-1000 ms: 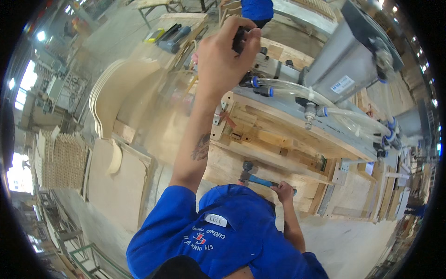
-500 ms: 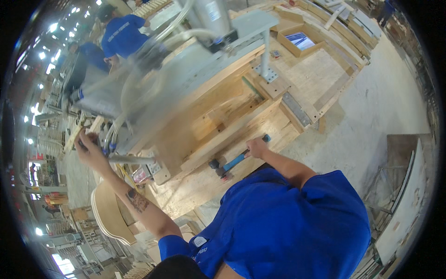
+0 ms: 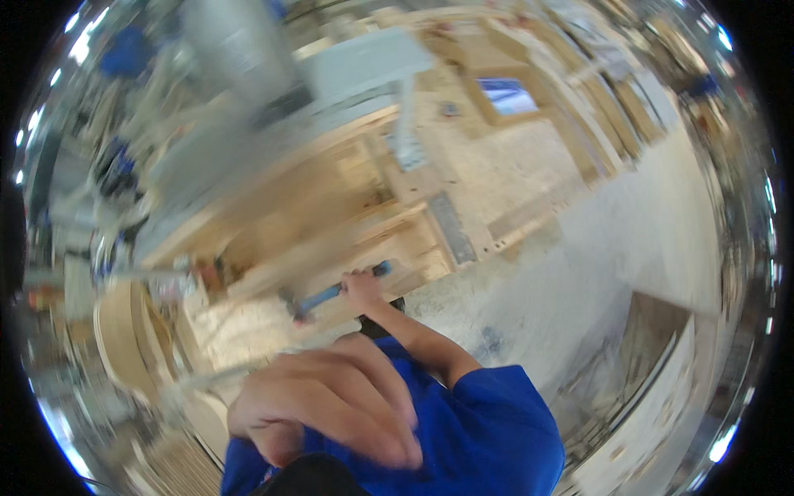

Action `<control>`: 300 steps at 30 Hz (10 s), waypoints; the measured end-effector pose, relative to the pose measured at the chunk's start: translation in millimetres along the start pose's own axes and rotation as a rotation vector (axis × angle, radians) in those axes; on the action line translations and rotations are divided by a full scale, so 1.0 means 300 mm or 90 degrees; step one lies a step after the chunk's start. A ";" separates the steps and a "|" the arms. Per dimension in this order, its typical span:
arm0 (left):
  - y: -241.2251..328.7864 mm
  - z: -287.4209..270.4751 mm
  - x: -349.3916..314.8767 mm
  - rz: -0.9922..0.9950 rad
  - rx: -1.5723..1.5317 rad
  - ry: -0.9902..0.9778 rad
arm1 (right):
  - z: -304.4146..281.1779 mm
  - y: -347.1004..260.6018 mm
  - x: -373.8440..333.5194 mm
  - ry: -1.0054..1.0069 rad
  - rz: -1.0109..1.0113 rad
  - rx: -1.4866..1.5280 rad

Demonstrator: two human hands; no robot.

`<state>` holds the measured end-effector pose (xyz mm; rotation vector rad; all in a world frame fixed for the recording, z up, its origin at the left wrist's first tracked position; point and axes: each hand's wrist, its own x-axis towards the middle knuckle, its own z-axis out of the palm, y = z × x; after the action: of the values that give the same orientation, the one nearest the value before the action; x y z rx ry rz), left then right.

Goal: The person removes eyeglasses, then picks up curved wooden pieces and places them into a shaping jig. Using a hammer, the person taps the wood to conform it to the jig's profile, repeating this process for several pieces.

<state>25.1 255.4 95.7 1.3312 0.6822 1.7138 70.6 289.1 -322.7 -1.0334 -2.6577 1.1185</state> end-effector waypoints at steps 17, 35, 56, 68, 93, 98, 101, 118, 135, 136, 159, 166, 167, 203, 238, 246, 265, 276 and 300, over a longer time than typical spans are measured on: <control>0.254 -0.169 -0.303 0.276 0.049 0.194 | -0.012 -0.007 0.023 -0.105 -0.091 -0.035; 0.922 -1.322 -1.336 -0.188 1.023 0.910 | 0.220 -0.204 -0.178 -0.015 0.157 -0.078; 0.851 -1.783 -1.943 -0.814 1.684 0.779 | 0.237 -0.483 -0.200 0.031 0.156 0.035; 0.974 -1.543 -1.737 -0.729 1.592 0.853 | 0.146 -0.482 -0.105 -0.168 -0.039 0.189; 0.624 0.189 -0.795 -0.864 1.223 0.650 | -0.396 -0.539 -0.096 -0.961 -0.452 0.426; 0.394 -0.086 -0.677 -0.658 1.114 0.362 | -0.407 -0.440 -0.182 -0.893 -0.065 0.905; 0.217 -0.256 -0.707 -0.425 1.170 0.175 | -0.502 -0.519 -0.143 -0.555 0.387 1.180; -0.122 -0.474 -0.875 -0.462 0.572 0.570 | -0.437 -0.427 -0.002 -0.088 0.268 1.191; -0.562 -0.883 -0.741 -0.245 -0.214 0.746 | -0.354 -0.382 0.264 -0.150 0.106 1.242; -0.563 -0.883 -0.731 -0.246 -0.173 0.739 | -0.344 -0.381 0.274 -0.172 0.099 1.263; -0.578 -0.824 -0.646 -0.249 -0.222 0.779 | -0.341 -0.348 0.240 -0.025 0.169 1.265; -0.554 -0.805 -0.645 -0.282 -0.123 0.738 | -0.323 -0.327 0.243 0.000 0.197 1.252; -0.561 -0.815 -0.649 -0.269 -0.146 0.722 | -0.320 -0.317 0.252 -0.009 0.198 1.247; -0.557 -0.863 -0.664 -0.352 -0.370 0.774 | -0.235 -0.233 0.275 -0.037 0.248 1.202; -0.498 -0.859 -0.646 -0.296 -0.332 0.737 | -0.326 -0.330 0.299 -0.072 0.330 1.045; -0.495 -0.841 -0.649 -0.299 -0.352 0.758 | -0.327 -0.334 0.290 -0.061 0.366 1.046; -0.524 -0.813 -0.634 -0.336 -0.331 0.831 | -0.309 -0.324 0.250 -0.060 0.344 1.170; -0.554 -0.813 -0.691 -0.356 -0.327 0.803 | -0.305 -0.320 0.222 -0.065 0.328 1.185; -0.600 -0.847 -0.755 -0.425 -0.151 0.608 | -0.227 -0.185 0.237 -0.188 0.145 0.945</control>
<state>-147.6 168.3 -237.4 0.0000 1.2213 1.7019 6.4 346.0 -249.0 -0.7599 -1.0368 2.6422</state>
